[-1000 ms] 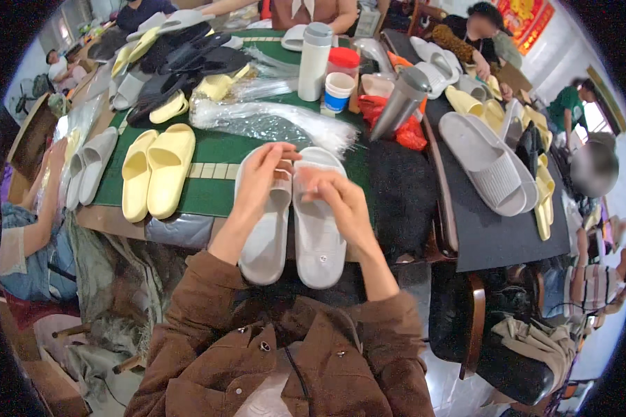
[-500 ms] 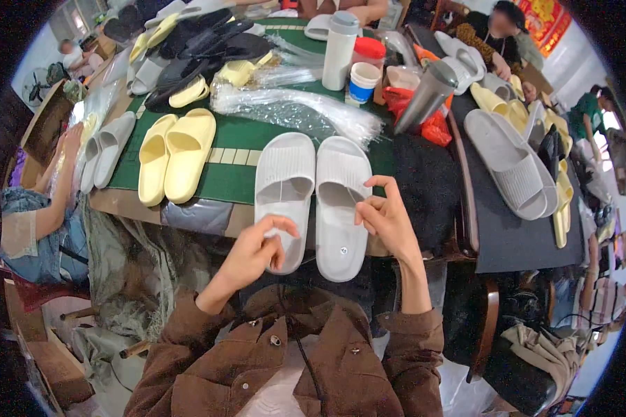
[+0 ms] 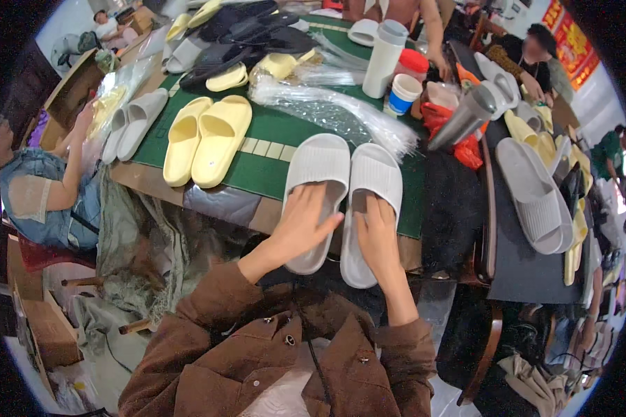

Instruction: The person assembles plastic slippers by inserting small circular stickers into the footbeds. They handle white, yellow, and black slippers, picking them up, applying the stickers, and placing them back on the table. The task is performed by hand without tools.

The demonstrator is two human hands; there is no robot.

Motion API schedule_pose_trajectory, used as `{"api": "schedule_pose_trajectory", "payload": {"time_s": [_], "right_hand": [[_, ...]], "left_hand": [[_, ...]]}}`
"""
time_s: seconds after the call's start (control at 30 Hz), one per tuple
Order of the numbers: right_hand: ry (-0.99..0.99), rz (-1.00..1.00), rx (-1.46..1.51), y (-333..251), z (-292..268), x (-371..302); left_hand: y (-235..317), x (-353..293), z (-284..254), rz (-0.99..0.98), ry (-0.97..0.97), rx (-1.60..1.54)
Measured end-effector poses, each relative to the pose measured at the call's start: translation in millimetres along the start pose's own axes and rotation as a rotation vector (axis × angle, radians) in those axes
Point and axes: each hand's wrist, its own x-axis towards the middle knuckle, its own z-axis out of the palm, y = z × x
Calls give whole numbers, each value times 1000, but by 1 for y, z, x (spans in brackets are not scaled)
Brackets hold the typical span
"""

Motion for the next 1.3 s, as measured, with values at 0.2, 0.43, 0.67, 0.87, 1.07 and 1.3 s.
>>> {"api": "schedule_pose_trajectory", "payload": {"time_s": [0.2, 0.43, 0.67, 0.87, 1.07, 1.3], "right_hand": [[-336, 212, -17, 21, 8, 38], [-392, 637, 223, 10, 15, 65], [-230, 507, 282, 33, 31, 51], [-285, 350, 127, 43, 36, 49], [-85, 191, 112, 35, 27, 28], [-36, 60, 167, -16, -34, 24]], "left_hand": [[-2, 28, 12, -146, -161, 52], [-7, 55, 27, -357, -267, -162], [2, 53, 45, -344, -123, -120], [-1, 57, 40, -420, -293, -74], [1, 57, 40, -314, -250, -35], [3, 61, 29, -424, -452, -52]]}}
